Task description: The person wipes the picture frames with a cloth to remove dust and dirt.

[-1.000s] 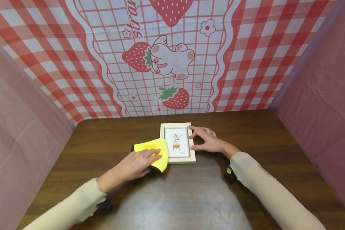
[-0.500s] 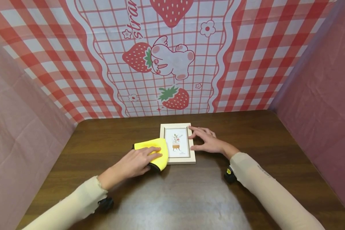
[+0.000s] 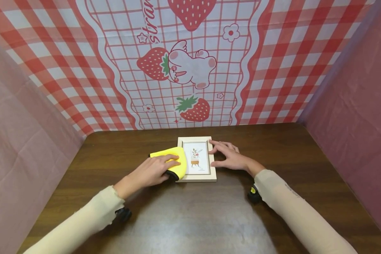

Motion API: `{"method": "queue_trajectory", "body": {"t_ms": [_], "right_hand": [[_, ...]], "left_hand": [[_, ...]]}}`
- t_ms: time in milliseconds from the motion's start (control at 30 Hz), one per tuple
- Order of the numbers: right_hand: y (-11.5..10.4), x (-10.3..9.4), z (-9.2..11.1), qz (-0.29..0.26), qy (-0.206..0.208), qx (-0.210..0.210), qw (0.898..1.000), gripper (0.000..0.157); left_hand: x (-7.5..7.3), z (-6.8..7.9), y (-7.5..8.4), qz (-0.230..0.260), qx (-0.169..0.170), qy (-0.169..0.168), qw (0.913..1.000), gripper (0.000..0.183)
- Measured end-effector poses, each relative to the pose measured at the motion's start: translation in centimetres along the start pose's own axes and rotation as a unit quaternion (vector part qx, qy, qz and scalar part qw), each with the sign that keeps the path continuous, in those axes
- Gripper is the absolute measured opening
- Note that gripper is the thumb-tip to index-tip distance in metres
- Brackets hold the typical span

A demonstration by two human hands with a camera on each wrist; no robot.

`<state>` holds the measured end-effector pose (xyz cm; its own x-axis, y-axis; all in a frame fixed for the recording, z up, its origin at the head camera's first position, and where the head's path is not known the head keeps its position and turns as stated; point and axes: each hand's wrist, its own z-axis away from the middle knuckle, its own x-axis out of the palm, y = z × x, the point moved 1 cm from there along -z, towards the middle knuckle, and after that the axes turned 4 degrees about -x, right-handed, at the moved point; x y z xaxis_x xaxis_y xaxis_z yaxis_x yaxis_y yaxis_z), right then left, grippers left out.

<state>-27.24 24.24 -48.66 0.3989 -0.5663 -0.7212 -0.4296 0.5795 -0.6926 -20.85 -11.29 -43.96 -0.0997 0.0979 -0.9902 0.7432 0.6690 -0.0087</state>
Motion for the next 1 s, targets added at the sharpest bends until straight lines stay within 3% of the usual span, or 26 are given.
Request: {"method": "queue_trajectory", "body": {"t_ms": [433,567,1000], "right_hand": [[1.3,0.4,0.0,-0.008,0.018,-0.023,1.000,0.035],[0.1,0.1,0.3,-0.004,0.017,-0.034,0.999,0.038],[0.0,0.0,0.0,-0.003,0.000,0.001,1.000,0.035]], "left_hand": [[0.3,-2.4,-1.8,0.011,-0.036,-0.008,0.9992,0.052],[0.4,-3.1,-2.4,0.020,-0.047,-0.015,0.9986,0.051],[0.6,-4.9,-4.1,0.033,-0.070,-0.026,0.9967,0.051]]}}
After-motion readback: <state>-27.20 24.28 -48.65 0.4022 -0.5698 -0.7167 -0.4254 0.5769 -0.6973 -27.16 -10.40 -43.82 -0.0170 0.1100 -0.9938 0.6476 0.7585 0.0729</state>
